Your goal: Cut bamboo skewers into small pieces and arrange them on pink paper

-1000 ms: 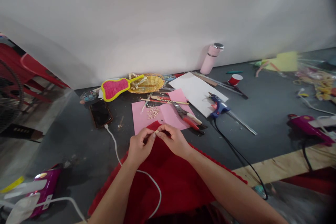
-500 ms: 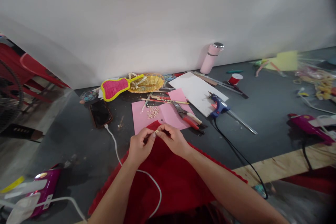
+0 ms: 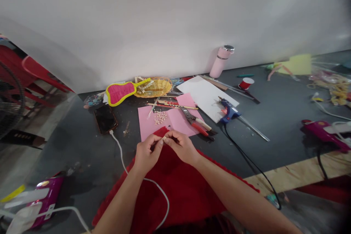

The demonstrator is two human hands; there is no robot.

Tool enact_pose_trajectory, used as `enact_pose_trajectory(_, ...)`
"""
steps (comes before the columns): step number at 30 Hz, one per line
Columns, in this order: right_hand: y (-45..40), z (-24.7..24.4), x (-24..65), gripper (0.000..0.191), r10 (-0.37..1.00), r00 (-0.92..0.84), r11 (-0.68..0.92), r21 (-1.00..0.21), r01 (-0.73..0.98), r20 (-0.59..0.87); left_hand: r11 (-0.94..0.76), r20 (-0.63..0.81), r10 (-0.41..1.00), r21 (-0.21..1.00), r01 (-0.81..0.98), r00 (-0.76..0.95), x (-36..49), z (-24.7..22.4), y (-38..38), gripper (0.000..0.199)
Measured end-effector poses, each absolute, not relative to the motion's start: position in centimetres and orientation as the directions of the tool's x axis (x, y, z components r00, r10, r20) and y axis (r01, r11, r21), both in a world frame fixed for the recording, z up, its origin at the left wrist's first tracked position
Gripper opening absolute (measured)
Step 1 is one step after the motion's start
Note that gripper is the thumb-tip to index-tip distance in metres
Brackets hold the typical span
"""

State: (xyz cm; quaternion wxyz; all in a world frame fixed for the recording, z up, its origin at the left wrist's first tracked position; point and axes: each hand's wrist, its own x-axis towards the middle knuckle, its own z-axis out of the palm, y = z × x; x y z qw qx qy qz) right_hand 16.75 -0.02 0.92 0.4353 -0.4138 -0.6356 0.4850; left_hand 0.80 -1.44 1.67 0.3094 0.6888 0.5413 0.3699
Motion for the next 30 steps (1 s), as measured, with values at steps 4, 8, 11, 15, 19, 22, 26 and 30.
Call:
enact_pose_trajectory(4,0.01,1.06,16.74,0.02,0.95,-0.274,0.175,-0.981,0.081,0.147,-0.218,0.169,0.975,0.822,0.526,0.141,0.78,1.67,-1.47,0.018)
enact_pose_trajectory(8,0.01,1.01,16.78,0.019,0.952,-0.271,0.17,-0.983,0.071,0.145,-0.218,0.169,0.976,0.821,0.528,0.14,0.84,1.72,-1.53,0.018)
enact_pose_trajectory(11,0.04,0.91,16.81,0.018,0.95,-0.277,0.168,-0.984,0.064,0.144,-0.224,0.173,0.974,0.815,0.534,0.144,0.87,1.78,-1.55,0.019)
enact_pose_trajectory(15,0.09,0.9,16.83,0.019,0.951,-0.277,0.166,-0.984,0.067,0.141,-0.231,0.177,0.972,0.81,0.539,0.152,0.83,1.8,-1.49,0.02)
enact_pose_trajectory(19,0.07,0.96,16.84,0.019,0.949,-0.281,0.163,-0.985,0.054,0.142,-0.233,0.174,0.972,0.811,0.536,0.16,0.77,1.81,-1.44,0.019)
enact_pose_trajectory(22,0.03,0.98,16.87,0.018,0.948,-0.284,0.164,-0.985,0.049,0.144,-0.233,0.172,0.972,0.812,0.535,0.162,0.76,1.85,-1.47,0.018)
enact_pose_trajectory(26,0.05,0.9,16.89,0.018,0.949,-0.28,0.164,-0.985,0.06,0.141,-0.236,0.182,0.971,0.803,0.548,0.153,0.82,1.84,-1.51,0.019)
enact_pose_trajectory(30,0.09,0.75,16.87,0.02,0.949,-0.28,0.169,-0.983,0.067,0.144,-0.245,0.192,0.969,0.791,0.56,0.154,0.85,1.77,-1.47,0.019)
